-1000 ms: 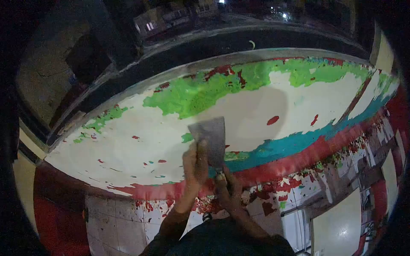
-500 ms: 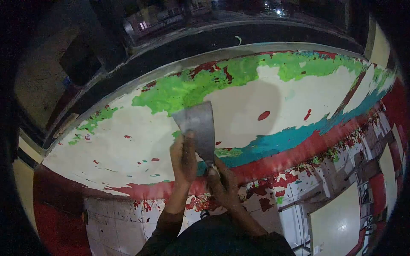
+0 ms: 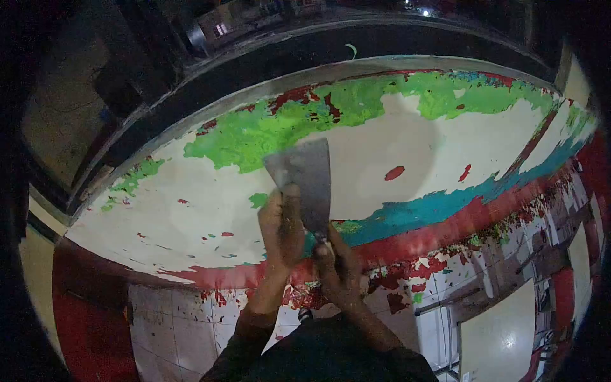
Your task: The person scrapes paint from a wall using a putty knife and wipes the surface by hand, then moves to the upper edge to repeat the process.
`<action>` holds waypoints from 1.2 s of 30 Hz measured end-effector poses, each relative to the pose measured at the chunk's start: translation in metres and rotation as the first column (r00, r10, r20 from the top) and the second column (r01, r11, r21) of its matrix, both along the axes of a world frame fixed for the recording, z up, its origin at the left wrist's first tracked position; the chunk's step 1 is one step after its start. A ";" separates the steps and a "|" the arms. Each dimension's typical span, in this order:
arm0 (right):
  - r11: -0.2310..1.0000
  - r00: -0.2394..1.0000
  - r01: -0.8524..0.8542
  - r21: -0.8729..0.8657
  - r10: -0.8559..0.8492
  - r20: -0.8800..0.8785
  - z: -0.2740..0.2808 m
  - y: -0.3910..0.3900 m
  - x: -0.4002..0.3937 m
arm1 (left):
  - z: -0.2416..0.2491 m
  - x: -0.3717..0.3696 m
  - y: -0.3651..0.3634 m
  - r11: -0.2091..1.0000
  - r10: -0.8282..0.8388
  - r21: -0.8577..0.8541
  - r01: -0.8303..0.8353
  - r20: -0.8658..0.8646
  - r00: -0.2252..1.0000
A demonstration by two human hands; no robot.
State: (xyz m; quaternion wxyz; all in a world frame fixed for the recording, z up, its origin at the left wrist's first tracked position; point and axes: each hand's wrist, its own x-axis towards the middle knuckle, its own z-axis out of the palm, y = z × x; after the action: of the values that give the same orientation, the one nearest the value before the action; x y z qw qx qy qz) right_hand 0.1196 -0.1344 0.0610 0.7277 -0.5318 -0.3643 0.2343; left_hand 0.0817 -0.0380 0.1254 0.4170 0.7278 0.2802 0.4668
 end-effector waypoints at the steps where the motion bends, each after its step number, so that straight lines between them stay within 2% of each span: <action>1: 1.000 0.999 0.006 0.000 -0.006 0.035 0.003 -0.001 -0.001 | 0.013 -0.001 -0.002 0.997 -0.024 -0.076 0.025 0.015 1.000; 2: 1.000 0.997 0.013 0.003 -0.013 0.070 0.008 -0.003 -0.003 | 0.025 -0.003 -0.007 0.994 -0.034 -0.101 0.036 0.015 0.999; 3: 1.000 0.994 0.024 0.012 -0.025 0.108 0.011 -0.003 -0.003 | 0.011 -0.002 -0.007 1.000 -0.010 -0.017 0.010 -0.001 1.000; 5: 0.999 0.999 0.041 -0.015 -0.041 0.026 -0.008 -0.009 -0.004 | -0.027 0.002 0.000 0.986 0.040 0.163 -0.037 -0.020 0.999; 6: 0.999 0.999 0.044 -0.032 -0.045 -0.011 -0.013 -0.010 -0.003 | -0.022 0.004 0.002 0.990 0.029 0.139 -0.026 -0.019 0.999; 9: 0.996 0.996 0.081 0.046 -0.083 0.042 -0.004 0.001 0.003 | -0.002 0.007 -0.001 0.998 -0.036 0.043 0.037 -0.031 0.999; 11: 0.995 0.988 0.093 0.032 -0.096 0.124 0.007 -0.006 0.002 | 0.017 0.004 0.000 0.996 -0.087 0.011 0.087 0.004 0.996; 12: 0.994 0.980 0.102 0.039 -0.107 0.165 0.012 -0.005 0.003 | 0.007 0.002 0.000 0.998 -0.066 -0.024 0.064 -0.079 0.995; 14: 0.997 0.998 0.047 0.064 -0.044 -0.041 -0.009 -0.011 0.000 | -0.024 0.013 0.001 0.980 -0.025 0.196 0.024 0.002 1.000; 15: 0.997 0.990 0.014 0.076 -0.003 -0.142 -0.014 -0.011 -0.001 | -0.023 0.018 0.000 0.956 -0.007 0.295 -0.007 0.048 0.999; 16: 0.996 0.993 0.049 0.075 -0.041 -0.107 -0.011 -0.009 0.001 | -0.018 0.014 0.000 0.983 -0.071 0.165 0.081 -0.064 0.995; 18: 0.991 0.992 0.119 0.055 -0.117 -0.042 0.007 -0.005 0.005 | 0.003 0.017 0.001 0.988 -0.126 0.077 0.131 -0.066 0.990; 19: 0.993 0.994 0.104 0.050 -0.102 -0.026 0.005 -0.007 0.006 | 0.011 0.017 0.001 0.988 -0.150 0.037 0.153 -0.056 0.987; 21: 0.996 0.997 0.073 0.057 -0.074 0.013 0.002 -0.008 0.008 | 0.008 0.016 -0.002 0.987 -0.123 0.104 0.125 -0.032 0.992; 23: 0.994 0.995 0.100 0.053 -0.098 -0.033 0.001 -0.010 0.004 | -0.009 0.019 -0.003 0.973 -0.054 0.227 0.049 0.018 0.998; 27: 0.998 0.996 0.032 -0.048 -0.036 -0.077 0.023 -0.013 0.014 | -0.003 0.023 0.000 0.984 -0.063 0.168 0.063 -0.008 0.998; 29: 1.000 0.997 0.029 -0.009 -0.030 -0.073 0.013 -0.017 0.010 | 0.007 0.022 -0.001 0.975 -0.095 0.207 0.083 0.050 0.994; 32: 0.998 0.995 0.050 0.046 -0.046 -0.085 0.005 -0.013 0.011 | -0.002 0.022 -0.008 0.990 -0.078 0.118 0.075 0.024 0.997; 33: 0.997 0.993 0.061 0.047 -0.056 -0.104 0.003 -0.013 0.010 | -0.002 0.024 -0.004 0.987 -0.087 0.142 0.080 0.042 0.995; 36: 1.000 0.999 0.025 -0.005 -0.025 -0.048 0.032 -0.016 0.014 | -0.003 0.025 0.000 0.983 -0.084 0.166 0.074 0.054 0.995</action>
State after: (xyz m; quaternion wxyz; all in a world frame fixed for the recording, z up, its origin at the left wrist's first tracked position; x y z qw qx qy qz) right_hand 0.1334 -0.1504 0.0930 0.7379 -0.5320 -0.3399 0.2386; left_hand 0.1072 -0.0383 0.1224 0.3822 0.7557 0.1987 0.4932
